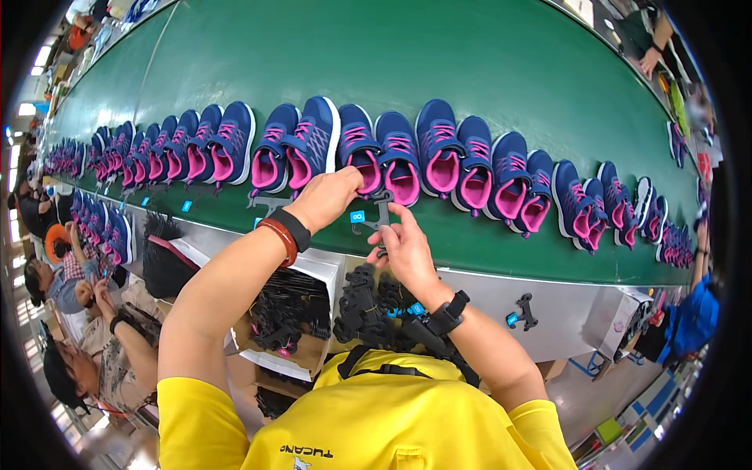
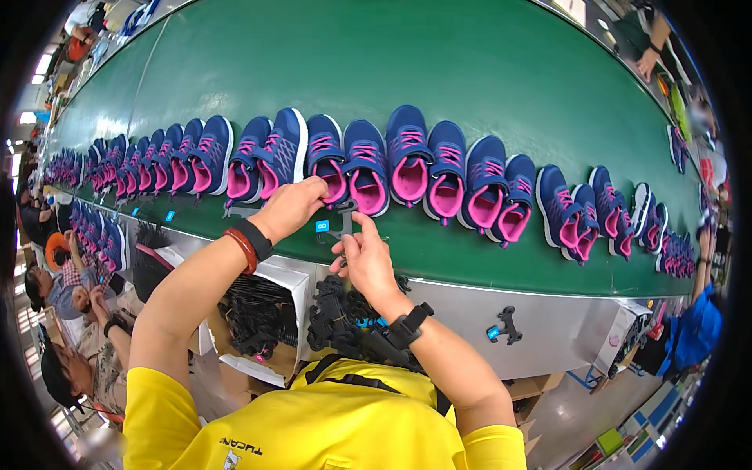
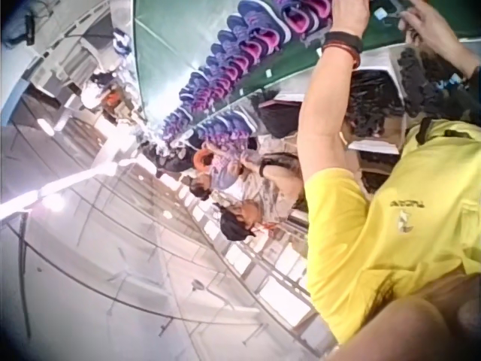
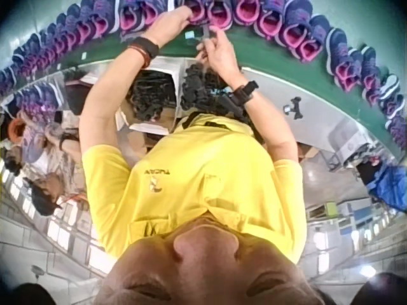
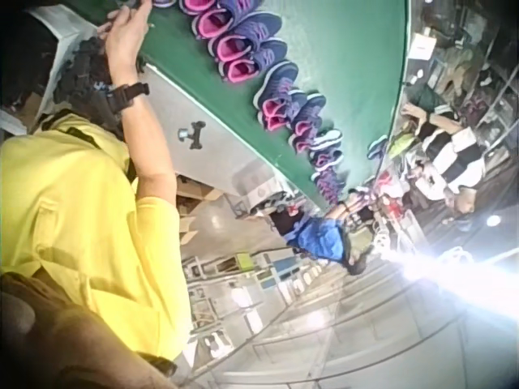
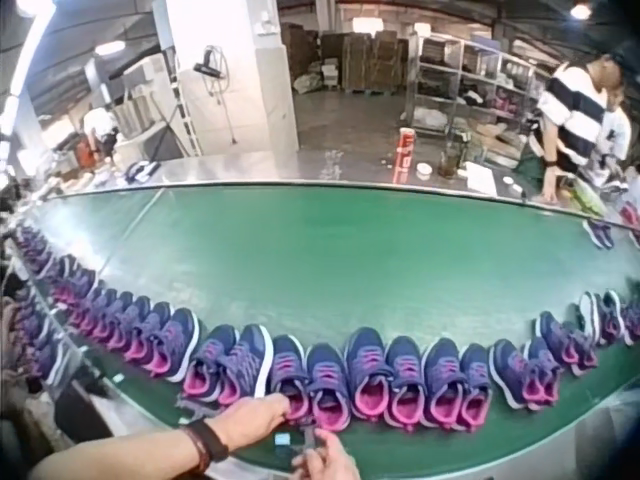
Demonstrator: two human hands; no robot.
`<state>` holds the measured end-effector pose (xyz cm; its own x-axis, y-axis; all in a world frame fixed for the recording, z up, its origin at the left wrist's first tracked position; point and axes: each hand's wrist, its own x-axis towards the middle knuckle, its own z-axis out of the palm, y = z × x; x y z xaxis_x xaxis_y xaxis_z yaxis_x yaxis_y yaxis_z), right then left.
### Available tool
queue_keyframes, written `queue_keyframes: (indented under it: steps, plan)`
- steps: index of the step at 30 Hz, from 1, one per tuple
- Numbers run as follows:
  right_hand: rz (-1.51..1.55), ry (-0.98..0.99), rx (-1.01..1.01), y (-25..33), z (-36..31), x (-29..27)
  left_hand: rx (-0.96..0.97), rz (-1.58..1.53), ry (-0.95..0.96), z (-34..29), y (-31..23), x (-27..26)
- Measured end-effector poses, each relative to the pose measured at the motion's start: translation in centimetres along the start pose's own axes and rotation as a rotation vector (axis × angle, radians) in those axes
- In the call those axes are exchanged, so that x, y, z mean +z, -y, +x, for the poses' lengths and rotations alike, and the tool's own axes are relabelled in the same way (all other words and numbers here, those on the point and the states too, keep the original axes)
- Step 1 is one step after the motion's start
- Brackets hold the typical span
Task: The person attaches small blue tags to a series of blue and pink sneakers moving along a green conveyor belt. They pick up the tags from a nearby box and clip them onto the shoes one by one.
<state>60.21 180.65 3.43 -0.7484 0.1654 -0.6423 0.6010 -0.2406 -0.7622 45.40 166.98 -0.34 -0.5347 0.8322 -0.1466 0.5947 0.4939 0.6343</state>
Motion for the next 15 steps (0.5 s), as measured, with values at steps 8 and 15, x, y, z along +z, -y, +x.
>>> queue_keyframes:
  steps: [8, 15]
  plan:
    - [0.111, 0.177, 0.076, -1.4, 0.9, 2.6, 0.095, 0.188, 0.073, 0.3, 1.1, -0.9]
    - [0.052, 0.362, 0.129, 1.6, 2.5, -1.9, 0.373, 0.307, 0.187, -0.6, -0.4, -2.5]
